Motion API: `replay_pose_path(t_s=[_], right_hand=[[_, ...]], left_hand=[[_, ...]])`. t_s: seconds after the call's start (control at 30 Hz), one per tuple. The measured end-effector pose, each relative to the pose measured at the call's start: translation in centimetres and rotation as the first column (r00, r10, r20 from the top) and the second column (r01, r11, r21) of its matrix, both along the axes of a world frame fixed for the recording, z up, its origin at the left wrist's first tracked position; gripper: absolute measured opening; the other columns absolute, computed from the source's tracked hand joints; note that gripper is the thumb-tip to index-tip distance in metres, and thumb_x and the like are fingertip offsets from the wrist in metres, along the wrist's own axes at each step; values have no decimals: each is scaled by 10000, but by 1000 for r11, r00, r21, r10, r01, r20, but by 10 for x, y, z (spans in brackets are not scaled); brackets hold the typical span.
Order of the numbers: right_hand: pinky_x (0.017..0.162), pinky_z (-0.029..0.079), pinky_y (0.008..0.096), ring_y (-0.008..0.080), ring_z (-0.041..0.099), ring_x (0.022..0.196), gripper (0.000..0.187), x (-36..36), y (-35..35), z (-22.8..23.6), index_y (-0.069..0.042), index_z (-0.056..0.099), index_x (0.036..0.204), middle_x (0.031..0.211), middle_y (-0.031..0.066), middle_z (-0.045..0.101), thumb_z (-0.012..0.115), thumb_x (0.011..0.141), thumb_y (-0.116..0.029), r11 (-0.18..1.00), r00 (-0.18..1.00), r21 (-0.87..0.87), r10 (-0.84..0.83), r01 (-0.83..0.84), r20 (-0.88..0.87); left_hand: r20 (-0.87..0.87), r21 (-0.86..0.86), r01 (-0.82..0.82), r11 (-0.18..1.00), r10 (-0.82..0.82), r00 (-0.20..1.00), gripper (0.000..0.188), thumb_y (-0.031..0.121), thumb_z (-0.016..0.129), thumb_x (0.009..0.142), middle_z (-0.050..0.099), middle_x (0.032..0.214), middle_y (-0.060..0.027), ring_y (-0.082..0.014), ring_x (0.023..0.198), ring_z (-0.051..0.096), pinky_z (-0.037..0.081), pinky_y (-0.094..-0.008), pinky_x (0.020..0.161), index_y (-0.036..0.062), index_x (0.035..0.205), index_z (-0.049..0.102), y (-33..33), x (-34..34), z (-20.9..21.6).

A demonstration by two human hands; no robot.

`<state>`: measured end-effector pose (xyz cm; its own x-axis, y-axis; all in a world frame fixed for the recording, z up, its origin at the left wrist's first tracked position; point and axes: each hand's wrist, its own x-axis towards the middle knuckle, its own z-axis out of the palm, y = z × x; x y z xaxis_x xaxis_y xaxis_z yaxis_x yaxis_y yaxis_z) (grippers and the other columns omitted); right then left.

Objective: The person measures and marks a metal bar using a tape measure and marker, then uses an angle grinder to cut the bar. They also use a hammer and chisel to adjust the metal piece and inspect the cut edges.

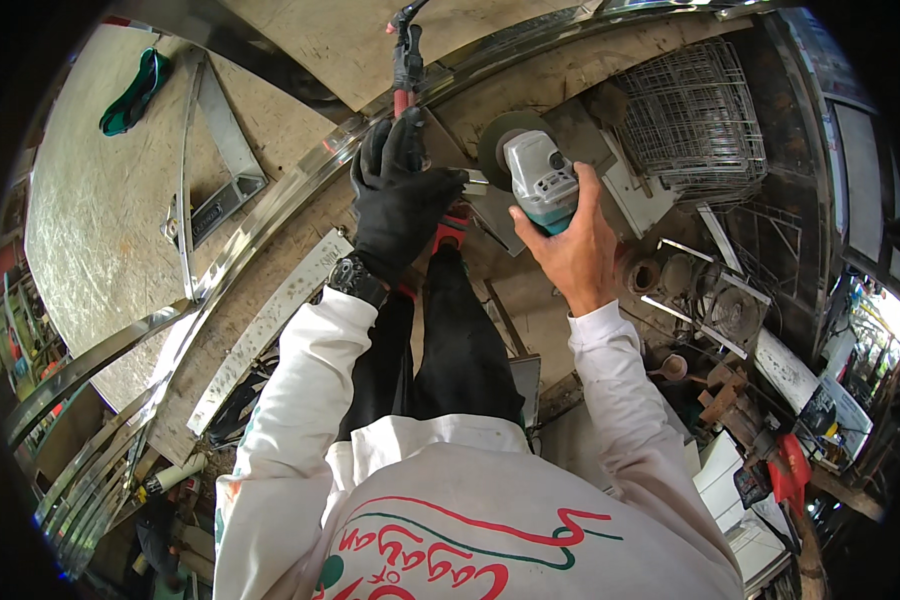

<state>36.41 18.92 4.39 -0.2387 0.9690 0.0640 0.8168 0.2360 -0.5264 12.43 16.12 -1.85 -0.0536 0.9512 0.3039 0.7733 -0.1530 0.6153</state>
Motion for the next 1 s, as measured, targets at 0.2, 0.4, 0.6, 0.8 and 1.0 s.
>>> replay_pose_path(t_s=[0.2,0.4,0.6,0.8,1.0], right_hand=[[789,610,484,413,723,997,916,-4,10,-8,-38,372,1483,1215,243,681,890,806,-374,999,1000,30,-14,14,-1],[796,609,493,430,722,1009,922,-3,21,-12,-37,363,1485,1226,254,677,886,810,-386,999,999,41,-20,21,-26],[808,612,489,427,724,1020,930,0,5,-10,-28,354,1486,1247,255,672,887,812,-383,1000,999,-2,-11,11,-36],[824,614,473,414,727,1027,946,1,4,-14,-25,357,1493,1259,248,668,896,802,-380,1000,999,17,-1,2,-42],[811,608,489,418,722,1029,915,-4,13,-5,-40,369,1472,1208,247,687,894,802,-376,1000,999,-14,-19,18,-35]], left_hand=[[-27,-61,10,998,-12,1000,252,282,884,759,437,1622,-95,-428,1492,348,269,-593,1202,285,1007,842,5,-2,5],[85,-182,-6,983,22,996,276,283,894,737,445,1624,-87,-427,1495,348,275,-586,1200,290,1008,844,0,-2,-10],[-25,-37,-18,999,17,1000,287,291,905,727,433,1643,-90,-425,1492,361,292,-581,1192,307,1008,844,4,-2,-1],[-42,-42,-44,998,42,998,238,299,903,782,494,1587,-159,-416,1475,410,317,-513,1199,264,1014,865,6,2,12],[-56,-6,-52,999,52,997,241,324,902,750,454,1622,-107,-427,1478,383,320,-590,1172,289,979,836,6,1,3]])
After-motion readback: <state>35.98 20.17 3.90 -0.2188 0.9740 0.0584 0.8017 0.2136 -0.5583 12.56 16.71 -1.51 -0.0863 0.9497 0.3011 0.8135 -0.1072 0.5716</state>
